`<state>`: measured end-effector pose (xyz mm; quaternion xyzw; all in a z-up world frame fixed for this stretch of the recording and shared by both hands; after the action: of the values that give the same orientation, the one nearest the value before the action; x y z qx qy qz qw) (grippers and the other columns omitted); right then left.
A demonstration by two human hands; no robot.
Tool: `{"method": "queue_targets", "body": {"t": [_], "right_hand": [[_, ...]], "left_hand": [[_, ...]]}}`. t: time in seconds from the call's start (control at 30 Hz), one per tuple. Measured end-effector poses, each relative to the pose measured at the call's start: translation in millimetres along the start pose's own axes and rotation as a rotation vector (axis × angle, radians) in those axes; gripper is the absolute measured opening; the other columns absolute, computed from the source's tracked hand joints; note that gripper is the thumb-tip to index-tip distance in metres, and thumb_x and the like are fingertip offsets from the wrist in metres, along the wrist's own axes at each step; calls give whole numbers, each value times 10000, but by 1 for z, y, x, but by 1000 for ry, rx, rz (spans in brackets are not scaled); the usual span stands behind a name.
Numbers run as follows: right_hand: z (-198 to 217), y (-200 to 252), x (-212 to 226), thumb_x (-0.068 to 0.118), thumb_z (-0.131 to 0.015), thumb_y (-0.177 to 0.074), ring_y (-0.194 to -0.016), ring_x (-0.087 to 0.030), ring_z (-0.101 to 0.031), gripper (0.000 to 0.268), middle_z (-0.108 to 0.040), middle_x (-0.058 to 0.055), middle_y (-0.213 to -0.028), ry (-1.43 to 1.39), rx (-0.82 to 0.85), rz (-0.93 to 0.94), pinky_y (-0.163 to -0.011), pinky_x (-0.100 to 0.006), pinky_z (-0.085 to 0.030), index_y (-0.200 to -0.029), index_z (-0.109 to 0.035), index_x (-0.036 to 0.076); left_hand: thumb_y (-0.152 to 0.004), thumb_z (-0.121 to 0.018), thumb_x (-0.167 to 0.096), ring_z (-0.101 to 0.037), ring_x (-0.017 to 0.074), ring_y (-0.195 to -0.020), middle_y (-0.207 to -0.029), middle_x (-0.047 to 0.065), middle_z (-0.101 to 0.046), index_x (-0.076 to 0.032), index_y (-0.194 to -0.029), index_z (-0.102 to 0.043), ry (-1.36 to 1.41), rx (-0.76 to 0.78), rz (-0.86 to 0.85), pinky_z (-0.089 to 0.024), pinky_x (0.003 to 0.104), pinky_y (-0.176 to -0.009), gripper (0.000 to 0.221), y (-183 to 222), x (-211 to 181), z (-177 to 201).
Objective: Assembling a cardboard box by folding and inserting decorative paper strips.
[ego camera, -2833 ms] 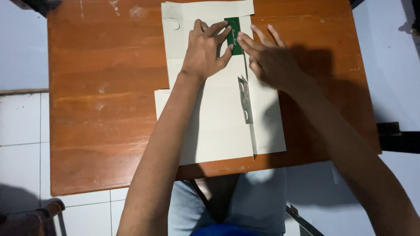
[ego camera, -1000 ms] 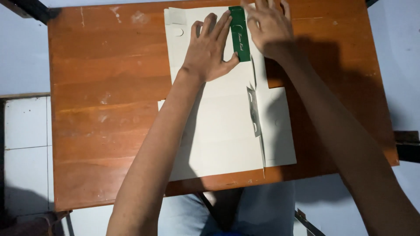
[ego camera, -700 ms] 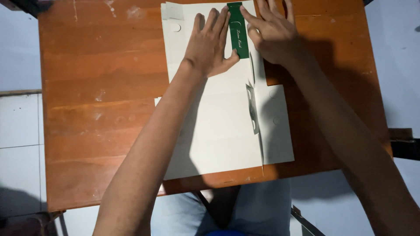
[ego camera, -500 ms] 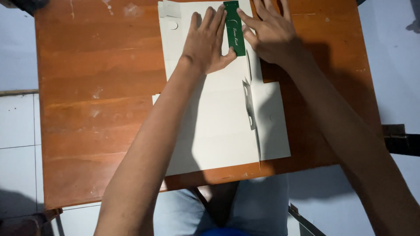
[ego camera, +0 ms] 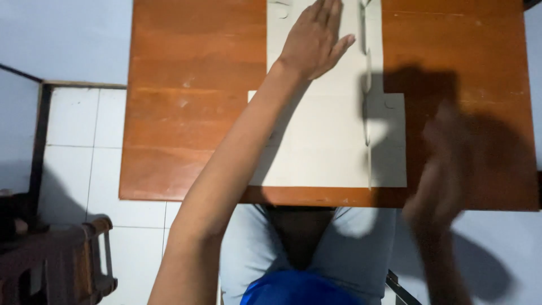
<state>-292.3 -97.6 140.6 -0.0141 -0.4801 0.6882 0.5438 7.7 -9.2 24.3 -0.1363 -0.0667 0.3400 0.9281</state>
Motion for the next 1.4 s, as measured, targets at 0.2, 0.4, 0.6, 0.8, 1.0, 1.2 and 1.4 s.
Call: {"method": "queue_targets", "body": {"t": [0.2, 0.4, 0.6, 0.8, 1.0, 1.2, 1.4], "right_hand": [[-40, 77, 68, 82, -586, -1010, -1392, -362, -581, 364, -636, -170, -1422, 91, 314, 6, -1201, -475, -428, -1356, -640, -19], [-72, 98, 43, 250, -623, -1022, -1533, -396, -290, 654, -371, -247, -1637, 213, 487, -87, -1269, -495, -175, -1568, -410, -37], [-74, 99, 43, 231, -665, -1012, -1510, -405, -340, 645, -420, -217, -1621, 229, 473, -94, -1235, -514, -249, -1568, -441, -7], [-70, 98, 48, 231, -685, -1000, -1527, -367, -329, 629, -429, -189, -1624, 193, 459, -134, -1233, -490, -254, -1550, -479, 5], [-70, 104, 40, 252, -668, -1004, -1539, -320, -313, 710, -411, -182, -1634, 183, 477, -151, -1252, -451, -236, -1598, -366, 8], [-72, 105, 42, 89, -740, -905, -1549, -387, -273, 955, -272, -246, -1684, 90, 414, -214, -1270, -491, -210, -1635, -138, -40], [-79, 113, 34, 108, -694, -921, -1588, -364, -150, 784, -216, -188, -1717, 238, 499, -144, -1273, -505, -138, -1622, -347, 53]], "left_hand": [[-1111, -418, -274, -596, 345, -1249, -1357, 128, -645, -77, -1429, -531, 502, -315, 178, -462, 470, -1032, 392, 160, -30, 127], [-1000, -623, -193, -636, 347, -1090, -1178, 160, -687, -53, -1354, -681, 433, -264, 476, -507, 448, -928, 384, 312, -77, 153], [-988, -651, -177, -567, 391, -1283, -1364, 185, -627, -34, -1382, -653, 408, -331, 490, -452, 511, -1078, 420, 336, -96, 132], [-991, -640, -149, -404, 467, -1420, -1470, 227, -500, -25, -1419, -608, 767, -423, 697, -316, 625, -1183, 447, 330, -109, 151], [-1027, -598, -164, -498, 419, -1415, -1465, 207, -564, -48, -1505, -508, 864, -409, 443, -364, 561, -1209, 500, 296, -143, 169], [-1057, -566, -219, -537, 332, -1400, -1464, 203, -593, -2, -1450, -568, 679, -259, 372, -355, 491, -1215, 449, 284, -169, 138], [-1058, -544, -198, -505, 281, -1433, -1500, 198, -568, 19, -1443, -571, 566, -221, 345, -261, 464, -1269, 443, 287, -174, 127]]}}
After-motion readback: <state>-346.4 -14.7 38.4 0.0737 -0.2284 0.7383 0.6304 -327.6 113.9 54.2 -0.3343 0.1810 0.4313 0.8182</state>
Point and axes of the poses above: each hand's wrist, its own y-axis away from the middle knuckle, its own z-axis out of the back of the hand, x = y × z, the point moved 4 cm from there along -y, towards the middle knuckle
